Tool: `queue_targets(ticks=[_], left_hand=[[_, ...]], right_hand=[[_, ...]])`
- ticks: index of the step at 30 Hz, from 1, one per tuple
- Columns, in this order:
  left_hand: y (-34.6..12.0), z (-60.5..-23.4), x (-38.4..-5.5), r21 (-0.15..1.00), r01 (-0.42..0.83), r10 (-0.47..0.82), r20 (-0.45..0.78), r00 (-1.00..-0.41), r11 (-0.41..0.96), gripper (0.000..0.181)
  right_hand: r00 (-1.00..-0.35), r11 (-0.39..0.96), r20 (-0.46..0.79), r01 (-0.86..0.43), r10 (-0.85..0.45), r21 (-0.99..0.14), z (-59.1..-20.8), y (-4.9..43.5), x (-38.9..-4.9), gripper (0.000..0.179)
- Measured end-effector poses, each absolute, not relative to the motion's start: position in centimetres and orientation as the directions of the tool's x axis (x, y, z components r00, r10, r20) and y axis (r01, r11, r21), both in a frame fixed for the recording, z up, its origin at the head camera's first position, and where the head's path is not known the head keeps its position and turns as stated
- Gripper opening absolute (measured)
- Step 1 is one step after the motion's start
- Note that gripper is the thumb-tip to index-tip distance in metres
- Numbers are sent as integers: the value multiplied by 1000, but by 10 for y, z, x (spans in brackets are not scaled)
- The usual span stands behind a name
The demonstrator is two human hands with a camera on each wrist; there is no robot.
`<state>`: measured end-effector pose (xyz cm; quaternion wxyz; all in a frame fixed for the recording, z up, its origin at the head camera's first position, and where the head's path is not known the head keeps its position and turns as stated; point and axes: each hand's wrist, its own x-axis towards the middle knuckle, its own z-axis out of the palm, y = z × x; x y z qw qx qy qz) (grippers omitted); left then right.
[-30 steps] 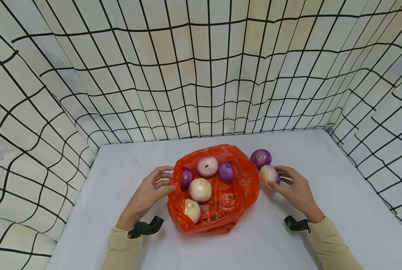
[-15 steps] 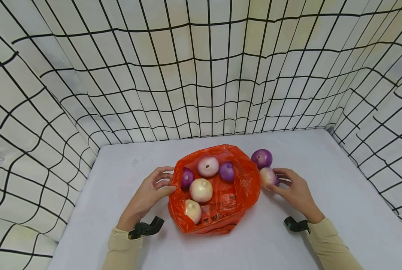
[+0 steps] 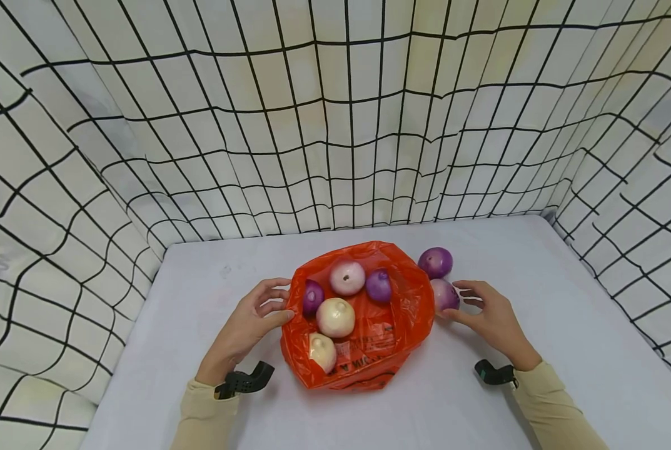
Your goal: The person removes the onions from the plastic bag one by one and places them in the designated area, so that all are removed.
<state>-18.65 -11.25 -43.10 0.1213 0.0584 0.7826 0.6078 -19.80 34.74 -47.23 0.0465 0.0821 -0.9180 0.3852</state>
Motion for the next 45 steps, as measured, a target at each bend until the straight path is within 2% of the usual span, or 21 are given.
queue_targets(ticks=[18,33,45], left_hand=[[-114,-430,-186,966,-54,239,-117,-964,252,61],[-117,-431,-186,970,-36,245,-97,-965,241,60],[-119,-431,-186,973,-33,252,-91,-963,227,59]], right_hand=[[-967,742,227,-239,-120,-627,-455,350,-197,63],[-911,755,371,-369,-179,-542,-419,336,-201,57],[-846,702,449,-506,-288,-501,-392,314,-214,53]])
